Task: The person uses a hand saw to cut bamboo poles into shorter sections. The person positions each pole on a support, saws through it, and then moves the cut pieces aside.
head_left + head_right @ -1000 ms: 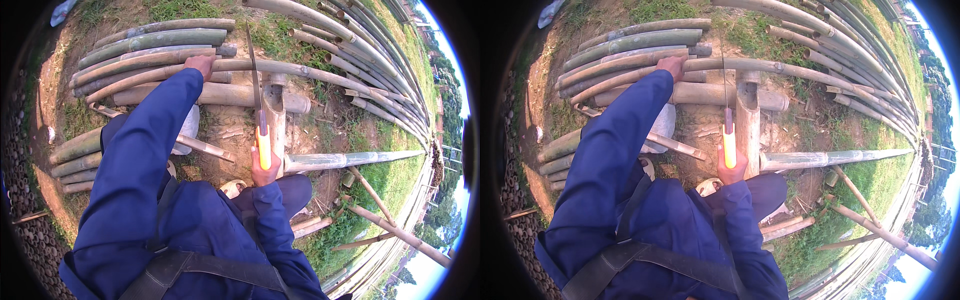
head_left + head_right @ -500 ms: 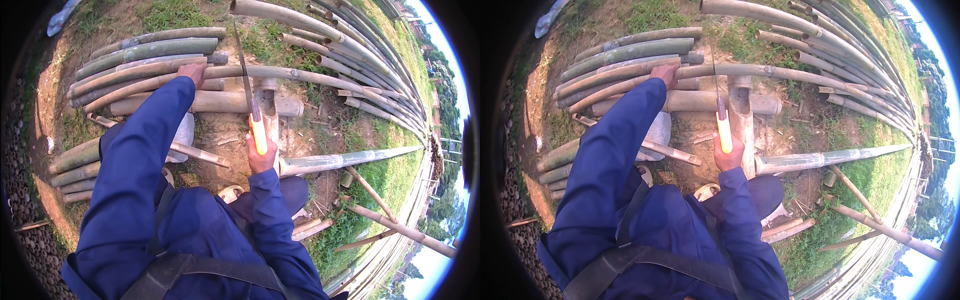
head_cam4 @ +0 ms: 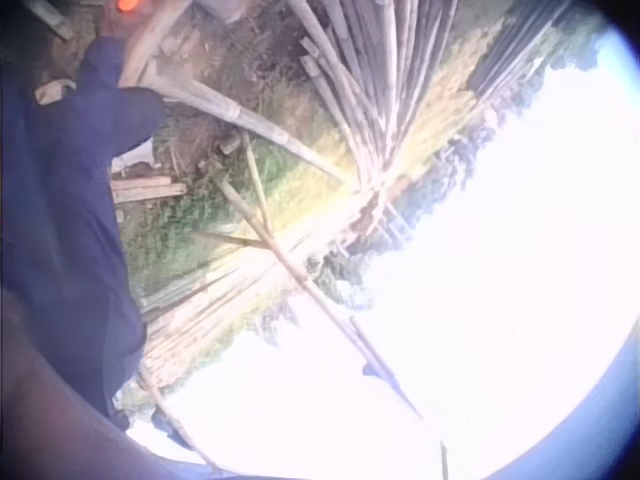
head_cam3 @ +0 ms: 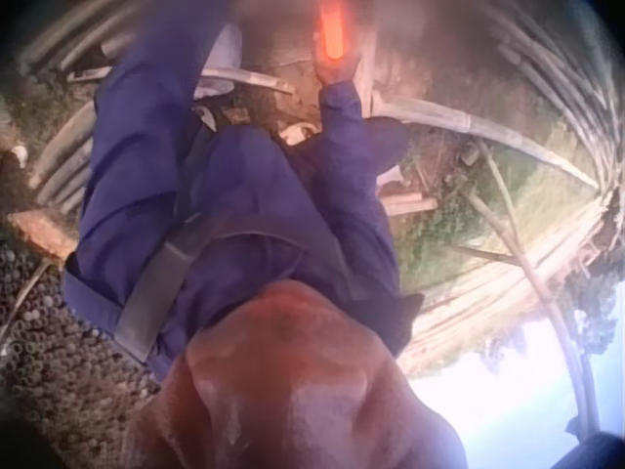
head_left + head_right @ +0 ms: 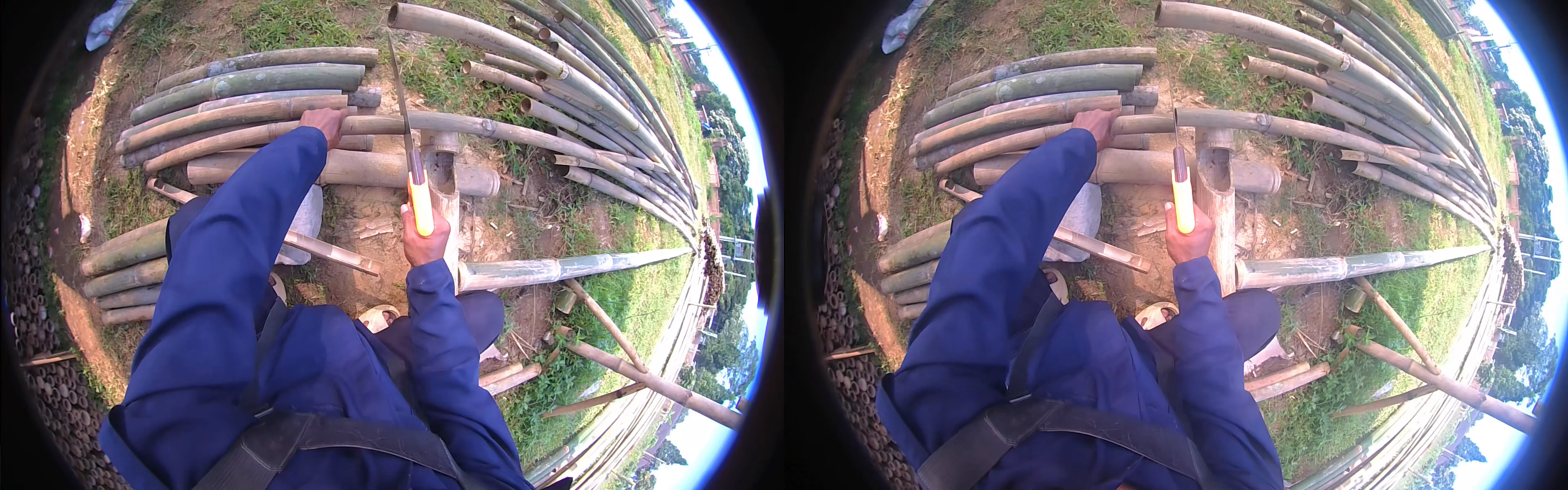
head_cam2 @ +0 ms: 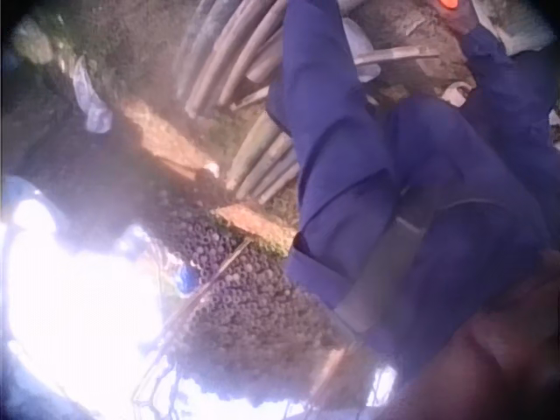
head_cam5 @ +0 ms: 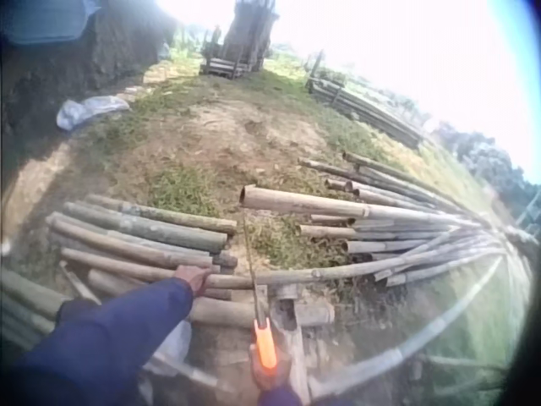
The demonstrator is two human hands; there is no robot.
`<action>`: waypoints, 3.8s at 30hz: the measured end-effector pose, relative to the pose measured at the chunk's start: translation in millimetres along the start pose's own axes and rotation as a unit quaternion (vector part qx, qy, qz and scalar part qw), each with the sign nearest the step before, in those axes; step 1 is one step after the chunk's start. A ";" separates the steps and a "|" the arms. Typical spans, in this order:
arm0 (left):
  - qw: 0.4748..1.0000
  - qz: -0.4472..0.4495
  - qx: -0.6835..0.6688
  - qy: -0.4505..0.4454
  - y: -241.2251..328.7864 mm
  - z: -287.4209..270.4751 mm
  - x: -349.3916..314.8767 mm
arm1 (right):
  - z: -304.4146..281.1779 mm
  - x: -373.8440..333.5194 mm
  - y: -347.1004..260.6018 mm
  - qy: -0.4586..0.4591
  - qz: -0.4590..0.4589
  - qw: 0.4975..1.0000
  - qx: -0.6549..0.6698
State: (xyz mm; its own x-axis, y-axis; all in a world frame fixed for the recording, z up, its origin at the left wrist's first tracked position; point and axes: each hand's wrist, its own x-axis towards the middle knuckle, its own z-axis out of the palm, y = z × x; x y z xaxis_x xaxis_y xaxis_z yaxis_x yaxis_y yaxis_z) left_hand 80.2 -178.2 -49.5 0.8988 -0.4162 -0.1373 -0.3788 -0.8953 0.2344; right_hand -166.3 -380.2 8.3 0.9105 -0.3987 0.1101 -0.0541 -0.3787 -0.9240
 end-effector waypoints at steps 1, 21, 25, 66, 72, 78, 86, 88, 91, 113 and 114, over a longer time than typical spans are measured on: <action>1.000 0.009 0.016 0.003 2.0 0.9 -0.6 | 0.0 7.2 0.8 -0.010 0.031 0.999 0.006; 0.991 -0.060 0.117 -0.037 -280.0 -82.3 -222.5 | -54.5 -97.6 -22.2 -0.089 0.003 0.991 -0.104; 0.992 -0.071 0.094 -0.045 -321.8 -51.0 -300.9 | -58.3 -105.6 -16.0 -0.068 -0.003 0.994 -0.080; 0.941 -0.300 0.001 -0.156 -242.2 105.3 -513.5 | -89.5 -134.6 -66.3 -0.006 -0.013 0.995 -0.096; 0.967 -0.176 -0.079 0.169 -283.1 13.9 -302.9 | -125.8 -150.0 -90.1 0.069 -0.087 0.983 -0.148; 0.985 0.064 -0.128 0.092 -68.6 -80.1 -55.6 | -158.4 -171.4 -88.0 0.175 -0.024 0.974 -0.141; 0.984 0.094 0.143 -0.049 147.4 -25.7 73.5 | -215.8 -220.2 -94.5 0.260 0.064 0.940 -0.213; 0.981 0.068 0.152 -0.102 143.6 -5.5 101.6 | -223.3 -239.8 -89.4 0.279 0.084 0.929 -0.229; 0.981 0.076 0.164 -0.069 155.2 -1.5 102.8 | -228.8 -255.7 -80.5 0.340 0.092 0.909 -0.222; 0.982 0.157 -0.013 -0.107 145.3 -167.8 -42.4 | -243.1 -165.7 -126.7 0.415 -0.029 0.905 -0.089; 0.982 0.140 -0.006 -0.124 121.2 -169.0 -47.7 | -244.8 -165.9 -126.9 0.416 -0.026 0.907 -0.059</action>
State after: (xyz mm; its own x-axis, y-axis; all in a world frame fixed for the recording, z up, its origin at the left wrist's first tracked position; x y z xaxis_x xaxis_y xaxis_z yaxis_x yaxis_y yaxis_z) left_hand 28.8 -240.0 148.1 0.6781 -0.6732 -0.2950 -0.5993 -0.7388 0.3083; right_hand -410.9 -470.4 196.9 0.2907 -0.8512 0.4371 -0.1084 -0.4831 -0.8688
